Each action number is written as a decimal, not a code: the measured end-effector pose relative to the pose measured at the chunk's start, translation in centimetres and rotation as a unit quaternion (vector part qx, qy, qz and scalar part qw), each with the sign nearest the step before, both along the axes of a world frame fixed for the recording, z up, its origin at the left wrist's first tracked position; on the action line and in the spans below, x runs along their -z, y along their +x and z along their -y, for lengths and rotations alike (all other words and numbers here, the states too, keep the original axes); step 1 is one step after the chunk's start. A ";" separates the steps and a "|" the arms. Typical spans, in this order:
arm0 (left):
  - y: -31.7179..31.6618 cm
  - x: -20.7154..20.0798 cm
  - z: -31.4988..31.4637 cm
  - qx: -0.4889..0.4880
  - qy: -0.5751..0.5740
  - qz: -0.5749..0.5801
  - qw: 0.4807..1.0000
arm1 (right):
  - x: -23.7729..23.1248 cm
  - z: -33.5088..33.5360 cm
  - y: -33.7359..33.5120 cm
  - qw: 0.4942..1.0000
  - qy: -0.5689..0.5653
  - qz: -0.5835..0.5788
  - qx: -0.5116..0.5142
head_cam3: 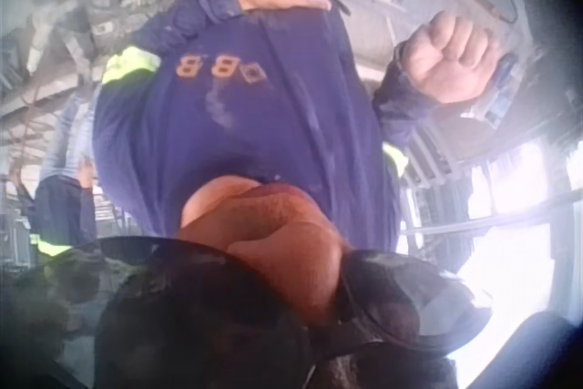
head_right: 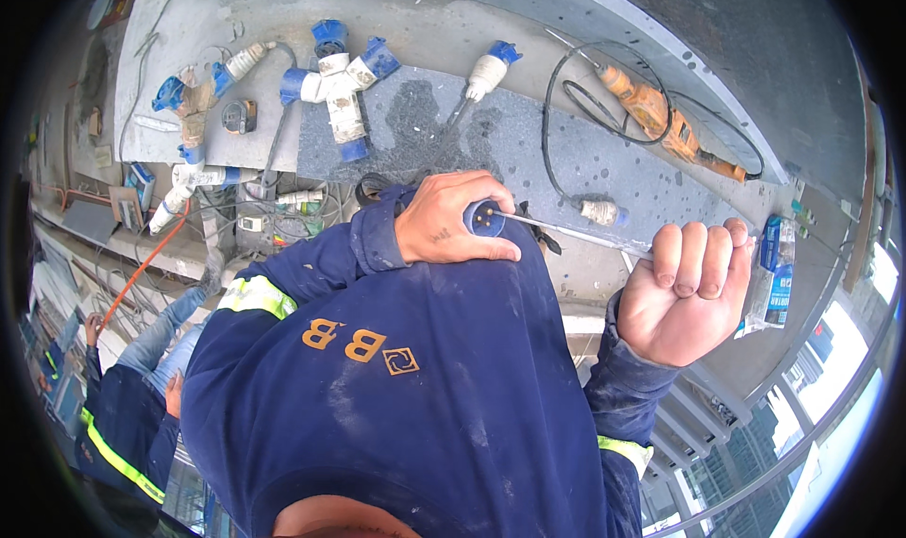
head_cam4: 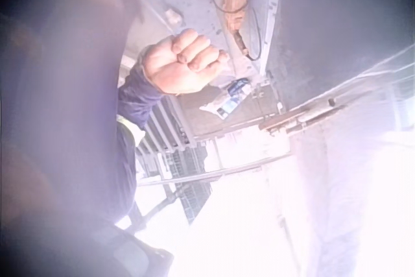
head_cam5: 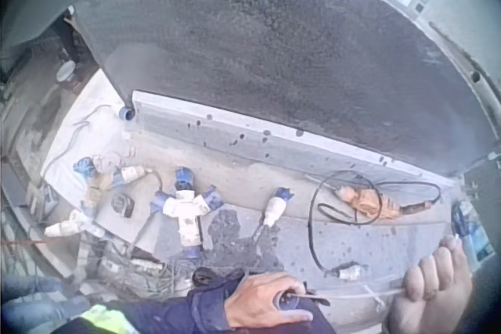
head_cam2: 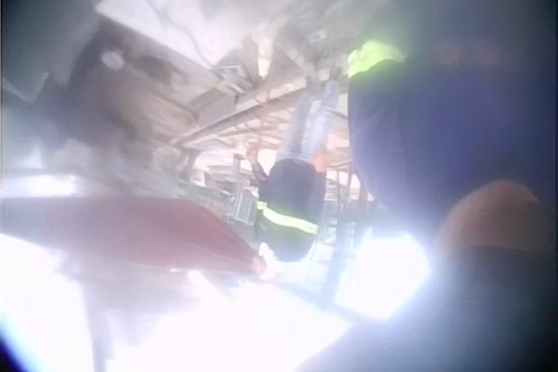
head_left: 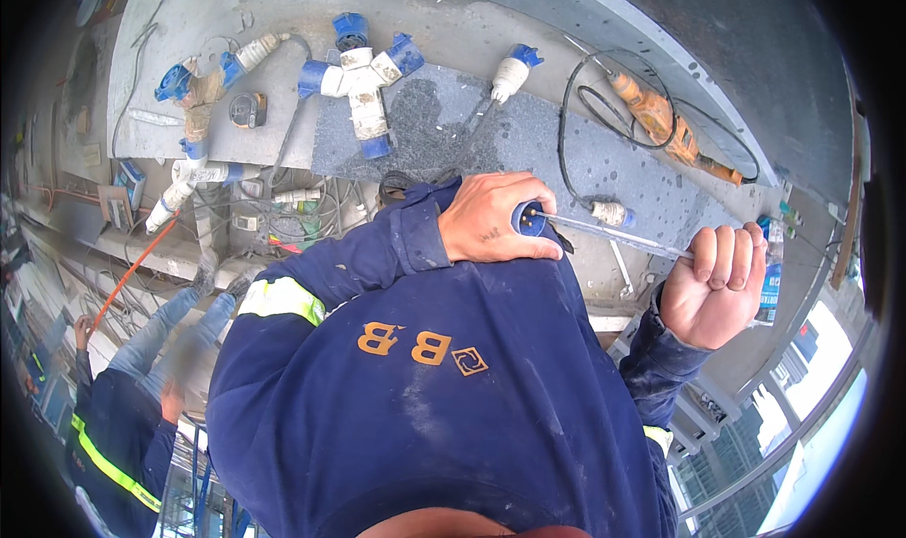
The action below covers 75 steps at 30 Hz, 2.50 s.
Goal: The person inserts a white cable into a blue electrical plug and secures it by tightening the internal screws with a screwdriver. The person then holds the plug to show the connected cable.
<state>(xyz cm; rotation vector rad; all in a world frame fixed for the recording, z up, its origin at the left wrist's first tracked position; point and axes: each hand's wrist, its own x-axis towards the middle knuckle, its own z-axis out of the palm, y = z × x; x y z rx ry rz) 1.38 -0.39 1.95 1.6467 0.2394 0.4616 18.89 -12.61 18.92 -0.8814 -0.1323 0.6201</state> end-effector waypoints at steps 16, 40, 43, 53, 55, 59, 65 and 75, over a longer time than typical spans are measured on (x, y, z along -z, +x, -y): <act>-0.6 0.6 0.1 0.006 -0.087 0.019 0.996 | -2.0 -3.5 -1.6 0.952 0.072 0.034 -0.296; 0.2 0.5 -1.2 0.068 -0.102 0.060 0.991 | -5.1 -4.3 0.0 0.943 -0.134 0.103 -0.287; 0.3 1.0 -1.9 0.109 -0.127 0.083 0.982 | -5.7 -3.3 1.2 0.917 -0.145 0.139 -0.346; 0.6 1.6 -2.4 0.160 -0.155 0.075 0.972 | -6.3 -3.5 0.4 0.877 -0.194 0.286 -0.334; 0.6 1.6 -2.4 0.150 -0.147 0.075 0.975 | -6.3 -3.5 0.2 0.869 -0.199 0.305 -0.334; 0.5 1.3 -2.2 0.143 -0.148 0.058 0.977 | -7.0 -3.6 -0.7 0.857 -0.246 0.309 -0.329; 0.7 1.4 -2.2 0.140 -0.135 0.071 0.978 | -6.3 -3.7 -1.0 0.844 -0.222 0.353 -0.337; 0.8 1.4 -1.7 0.132 -0.117 0.068 0.982 | -6.0 -3.7 -1.6 0.831 -0.252 0.388 -0.308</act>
